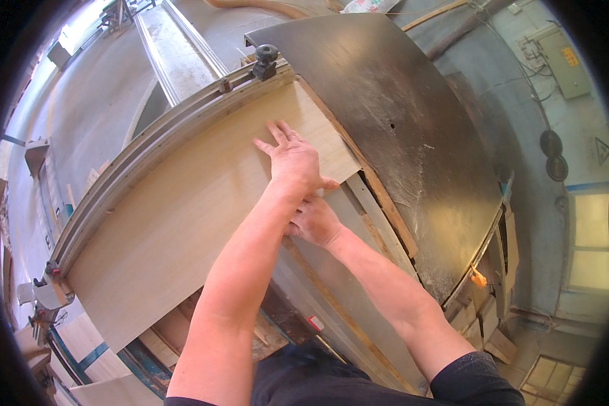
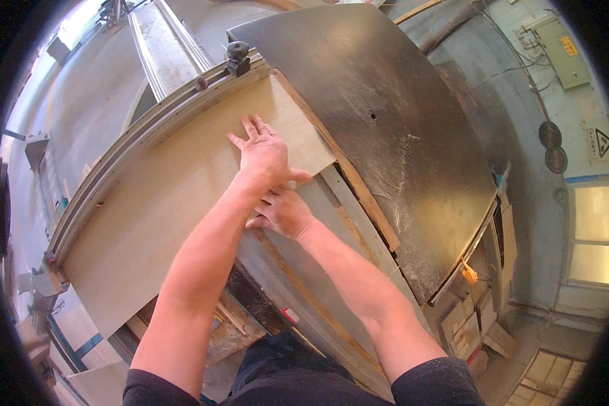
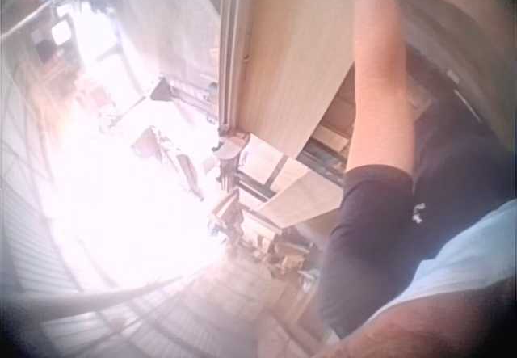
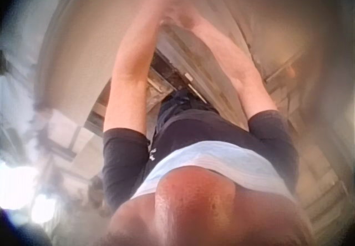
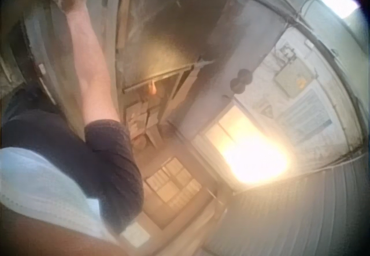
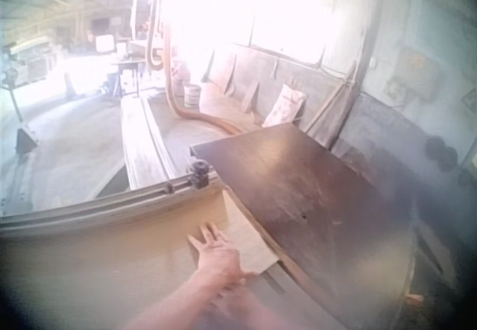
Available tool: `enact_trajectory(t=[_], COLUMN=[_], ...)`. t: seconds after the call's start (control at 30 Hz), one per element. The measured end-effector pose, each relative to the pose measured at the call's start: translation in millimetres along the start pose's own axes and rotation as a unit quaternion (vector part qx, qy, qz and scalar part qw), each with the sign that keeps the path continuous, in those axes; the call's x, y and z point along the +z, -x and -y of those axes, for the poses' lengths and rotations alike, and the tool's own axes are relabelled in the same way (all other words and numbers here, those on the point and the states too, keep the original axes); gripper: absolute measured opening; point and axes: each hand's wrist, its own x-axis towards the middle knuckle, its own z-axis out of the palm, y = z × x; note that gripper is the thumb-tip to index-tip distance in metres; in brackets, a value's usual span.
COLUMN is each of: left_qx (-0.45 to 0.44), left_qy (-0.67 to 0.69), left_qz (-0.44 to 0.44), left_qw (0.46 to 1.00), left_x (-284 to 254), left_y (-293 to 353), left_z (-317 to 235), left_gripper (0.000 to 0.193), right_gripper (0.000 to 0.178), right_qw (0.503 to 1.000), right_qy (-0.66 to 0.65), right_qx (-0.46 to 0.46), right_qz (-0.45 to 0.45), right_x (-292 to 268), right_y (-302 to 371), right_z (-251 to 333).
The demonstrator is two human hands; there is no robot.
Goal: The person repeatedly picks up large flat wood panels, places them on a table saw, and pushes them through the blade to cut them. The cut pieces are then stacked on the floor or a nearby pallet.
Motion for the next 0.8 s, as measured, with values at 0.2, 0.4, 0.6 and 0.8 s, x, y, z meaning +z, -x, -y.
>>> enact_trajectory(t=[0.2, 0.4, 0.6, 0.8], left_qx=[0.007, 0.003, 0.002, -0.003], left_qy=[-0.010, -0.013, -0.003, -0.007], left_qz=[0.014, 0.012, 0.021, 0.014], left_qw=[1.000, 1.000, 1.000, 1.000], left_x=[-6, -7, -8, -4], left_y=[-1, -3, -8, -16], left_z=[1, 2, 4, 5], left_gripper=[0.151, 0.151, 0.151, 0.149], right_gripper=[0.070, 0.070, 0.067, 0.063], right_qw=[0.999, 0.999, 0.999, 0.998], right_qy=[-0.036, -0.029, -0.022, -0.034], right_qx=[0.018, 0.030, 0.024, 0.040], right_qz=[-0.014, -0.001, 0.005, 0.031], right_x=[0, 2, 5, 8], right_y=[-1, -1, -4, -2], right_z=[0, -4, -9, -18])
